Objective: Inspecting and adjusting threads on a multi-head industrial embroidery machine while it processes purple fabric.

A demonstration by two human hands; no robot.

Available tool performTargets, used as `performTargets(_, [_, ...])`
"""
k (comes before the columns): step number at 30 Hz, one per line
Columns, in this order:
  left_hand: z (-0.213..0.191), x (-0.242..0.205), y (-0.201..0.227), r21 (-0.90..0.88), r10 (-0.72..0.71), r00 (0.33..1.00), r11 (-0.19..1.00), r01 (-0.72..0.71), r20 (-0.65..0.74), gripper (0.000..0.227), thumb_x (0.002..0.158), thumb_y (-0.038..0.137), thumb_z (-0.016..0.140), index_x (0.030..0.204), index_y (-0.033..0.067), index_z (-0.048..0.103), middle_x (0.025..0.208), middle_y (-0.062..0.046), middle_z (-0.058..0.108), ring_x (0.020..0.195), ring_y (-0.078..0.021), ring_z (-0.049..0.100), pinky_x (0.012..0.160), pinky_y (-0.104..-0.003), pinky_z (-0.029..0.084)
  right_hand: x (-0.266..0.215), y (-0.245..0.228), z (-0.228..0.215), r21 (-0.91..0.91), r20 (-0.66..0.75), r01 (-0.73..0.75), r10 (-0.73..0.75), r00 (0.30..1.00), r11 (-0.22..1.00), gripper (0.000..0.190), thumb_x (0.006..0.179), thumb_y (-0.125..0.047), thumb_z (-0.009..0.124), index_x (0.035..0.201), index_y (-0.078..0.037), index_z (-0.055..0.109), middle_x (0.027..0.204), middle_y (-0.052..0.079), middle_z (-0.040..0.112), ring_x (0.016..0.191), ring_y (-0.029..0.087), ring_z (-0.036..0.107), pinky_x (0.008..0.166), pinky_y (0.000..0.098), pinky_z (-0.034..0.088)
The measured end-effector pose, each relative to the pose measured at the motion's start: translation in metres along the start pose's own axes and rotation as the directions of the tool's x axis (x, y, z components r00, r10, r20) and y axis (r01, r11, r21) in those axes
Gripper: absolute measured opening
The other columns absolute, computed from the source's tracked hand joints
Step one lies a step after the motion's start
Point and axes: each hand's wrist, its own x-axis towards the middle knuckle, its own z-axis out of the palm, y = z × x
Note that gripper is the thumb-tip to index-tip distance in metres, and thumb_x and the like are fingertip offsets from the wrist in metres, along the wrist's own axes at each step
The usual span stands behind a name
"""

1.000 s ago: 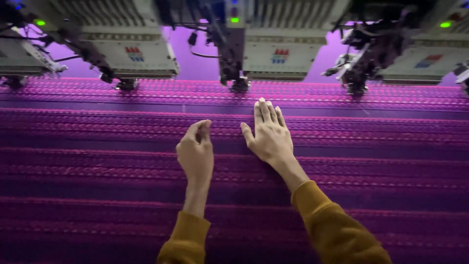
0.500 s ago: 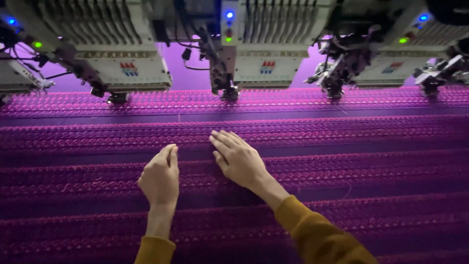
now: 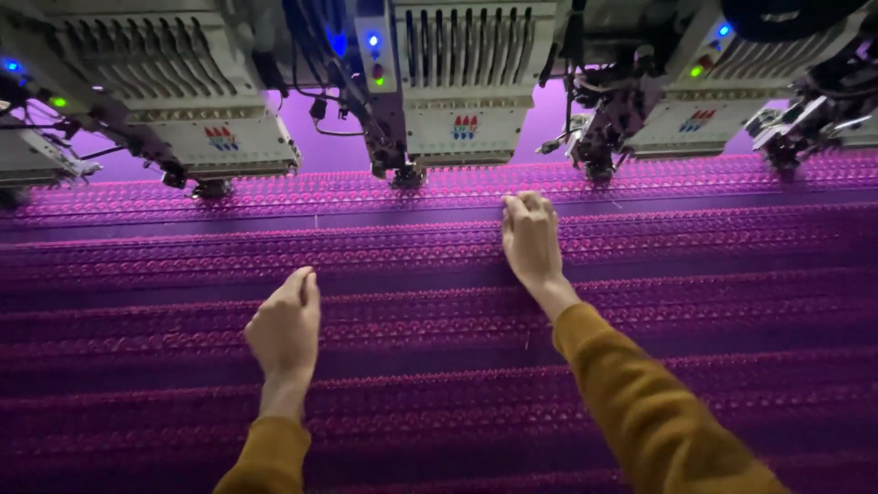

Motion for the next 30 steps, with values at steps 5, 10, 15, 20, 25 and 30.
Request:
performTargets(5, [0.002, 0.001, -0.001, -0.039, -0.038, 0.999, 0.999, 0.038, -0.003, 0.017, 0.103, 0.036, 0.061, 0.11, 0.029, 0.075, 0.084, -0.003, 0.078, 0.075, -0.0288, 0.077, 0.068, -0.048, 0.062, -0.006, -0.008, 0.011, -0.099, 0.017, 0.131, -0.13, 0.991, 0.986, 0.008, 0.094, -0.022, 0.069, 0.097, -0.016, 0.066, 0.102, 0.003, 0.064, 0.106, 0.026, 0.064, 0.09, 0.0404, 0.051])
performTargets(10, [-0.003, 0.001, -0.003, -0.198, -0.128, 0.992, 0.972, 0.129, 0.014, 0.018, 0.102, 0.037, 0.061, 0.107, 0.03, 0.077, 0.085, -0.004, 0.079, 0.076, -0.0285, 0.077, 0.069, -0.046, 0.062, -0.052, -0.106, -0.021, -0.027, 0.076, 0.23, -0.228, 0.971, 0.973, 0.045, 0.097, -0.035, 0.059, 0.125, -0.001, 0.057, 0.123, 0.023, 0.058, 0.126, 0.04, 0.054, 0.112, 0.0541, 0.039])
performTargets(15, [-0.029, -0.003, -0.035, -0.409, -0.201, 0.979, 0.89, 0.201, 0.045, 0.022, 0.104, 0.036, 0.059, 0.11, 0.0253, 0.078, 0.091, -0.007, 0.079, 0.08, -0.0294, 0.077, 0.07, -0.045, 0.062, -0.085, -0.205, -0.03, 0.07, 0.247, 0.261, -0.27, 0.931, 0.963, 0.068, 0.101, -0.048, 0.048, 0.144, 0.004, 0.047, 0.145, 0.026, 0.047, 0.141, 0.04, 0.043, 0.123, 0.0541, 0.025])
performTargets(20, [-0.055, 0.006, -0.124, -0.308, -0.189, 0.975, 0.926, 0.217, 0.116, 0.024, 0.105, 0.034, 0.06, 0.115, 0.0235, 0.078, 0.094, -0.008, 0.079, 0.079, -0.0281, 0.077, 0.076, -0.042, 0.061, -0.096, -0.292, -0.004, 0.193, 0.318, 0.314, -0.362, 0.876, 0.93, 0.061, 0.104, -0.039, 0.043, 0.147, 0.004, 0.045, 0.151, 0.022, 0.044, 0.144, 0.038, 0.04, 0.124, 0.0511, 0.022])
performTargets(25, [-0.054, 0.046, -0.202, -0.462, -0.164, 0.98, 0.865, 0.196, 0.11, 0.027, 0.104, 0.035, 0.061, 0.117, 0.0178, 0.078, 0.098, -0.011, 0.078, 0.088, -0.0319, 0.075, 0.079, -0.047, 0.06, -0.076, -0.364, 0.033, 0.165, 0.335, 0.269, -0.31, 0.89, 0.949, 0.056, 0.105, -0.036, 0.042, 0.148, 0.001, 0.047, 0.15, 0.021, 0.046, 0.145, 0.038, 0.039, 0.124, 0.0528, 0.022])
performTargets(30, [-0.057, 0.067, -0.242, -0.665, -0.154, 0.973, 0.711, 0.229, 0.171, 0.026, 0.098, 0.033, 0.063, 0.115, 0.0211, 0.078, 0.101, -0.011, 0.078, 0.095, -0.034, 0.074, 0.082, -0.046, 0.059, -0.07, -0.432, 0.068, 0.13, 0.321, 0.239, -0.269, 0.908, 0.962, 0.061, 0.103, -0.039, 0.046, 0.148, 0.001, 0.046, 0.152, 0.02, 0.045, 0.145, 0.038, 0.039, 0.124, 0.0539, 0.021])
